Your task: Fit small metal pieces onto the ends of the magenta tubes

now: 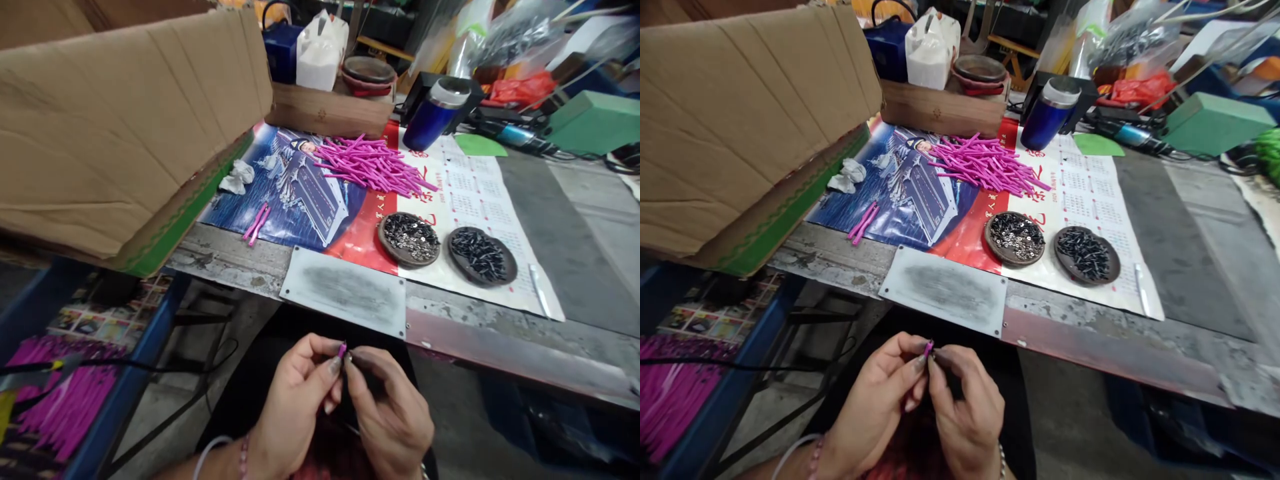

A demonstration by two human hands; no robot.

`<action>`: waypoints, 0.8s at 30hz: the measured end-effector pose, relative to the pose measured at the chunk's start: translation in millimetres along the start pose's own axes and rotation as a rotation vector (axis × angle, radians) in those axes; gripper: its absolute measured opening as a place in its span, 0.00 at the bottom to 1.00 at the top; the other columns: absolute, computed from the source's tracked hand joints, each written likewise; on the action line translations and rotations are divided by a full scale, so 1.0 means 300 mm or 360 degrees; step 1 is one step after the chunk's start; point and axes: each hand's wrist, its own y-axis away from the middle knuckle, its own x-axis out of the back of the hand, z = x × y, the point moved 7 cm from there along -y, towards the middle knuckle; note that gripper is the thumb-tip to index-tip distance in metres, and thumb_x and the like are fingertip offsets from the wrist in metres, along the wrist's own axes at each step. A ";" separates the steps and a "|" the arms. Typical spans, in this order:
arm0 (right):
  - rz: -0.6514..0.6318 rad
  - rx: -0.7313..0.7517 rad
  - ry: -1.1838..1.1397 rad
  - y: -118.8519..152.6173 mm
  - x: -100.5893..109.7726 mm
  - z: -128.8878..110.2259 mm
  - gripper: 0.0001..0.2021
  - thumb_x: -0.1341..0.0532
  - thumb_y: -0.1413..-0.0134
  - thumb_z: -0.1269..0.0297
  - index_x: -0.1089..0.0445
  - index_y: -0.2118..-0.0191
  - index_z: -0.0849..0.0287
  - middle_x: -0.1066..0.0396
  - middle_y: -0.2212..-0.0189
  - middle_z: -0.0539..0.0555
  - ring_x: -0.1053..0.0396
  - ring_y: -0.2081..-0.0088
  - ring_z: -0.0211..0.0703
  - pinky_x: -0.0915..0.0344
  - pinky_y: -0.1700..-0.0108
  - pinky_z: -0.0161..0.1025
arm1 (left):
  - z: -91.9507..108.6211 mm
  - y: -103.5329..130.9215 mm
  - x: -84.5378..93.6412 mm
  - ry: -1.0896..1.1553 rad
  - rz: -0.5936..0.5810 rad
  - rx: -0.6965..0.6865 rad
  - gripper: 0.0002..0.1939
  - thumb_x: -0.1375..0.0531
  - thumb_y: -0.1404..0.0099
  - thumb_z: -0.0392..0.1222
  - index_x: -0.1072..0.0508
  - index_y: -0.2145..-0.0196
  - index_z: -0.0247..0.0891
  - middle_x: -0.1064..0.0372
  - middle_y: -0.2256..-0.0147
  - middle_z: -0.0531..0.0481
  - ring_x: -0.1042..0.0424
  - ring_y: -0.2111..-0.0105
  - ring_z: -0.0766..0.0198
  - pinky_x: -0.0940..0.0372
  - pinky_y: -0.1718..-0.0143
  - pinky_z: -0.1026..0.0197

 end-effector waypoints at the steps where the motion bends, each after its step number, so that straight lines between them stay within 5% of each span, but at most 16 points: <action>1: -0.0005 -0.0001 0.0005 -0.001 -0.001 -0.001 0.04 0.36 0.37 0.71 0.27 0.59 0.55 0.24 0.67 0.50 0.24 0.68 0.36 0.26 0.63 0.30 | -0.002 0.000 0.003 -0.0020 -0.0011 -0.0016 0.14 0.26 0.42 0.45 0.22 0.64 0.35 0.33 0.79 0.57 0.38 0.80 0.74 0.43 0.78 0.72; 14: 0.0029 -0.0030 -0.0185 0.025 -0.009 0.000 0.10 0.35 0.42 0.78 0.26 0.58 0.56 0.22 0.65 0.51 0.22 0.66 0.39 0.26 0.64 0.33 | -0.012 0.003 0.028 -0.0226 -0.0136 -0.0237 0.05 0.33 0.32 0.42 0.22 0.62 0.39 0.32 0.70 0.54 0.36 0.76 0.74 0.41 0.77 0.74; 24: -0.0080 -0.0550 -0.0752 -0.016 -0.022 -0.005 0.08 0.33 0.45 0.75 0.28 0.71 0.57 0.25 0.72 0.49 0.25 0.72 0.36 0.27 0.71 0.28 | 0.045 0.060 0.000 -0.0392 -0.0312 -0.0547 0.05 0.40 0.27 0.38 0.26 0.63 0.41 0.37 0.63 0.54 0.38 0.74 0.74 0.40 0.74 0.72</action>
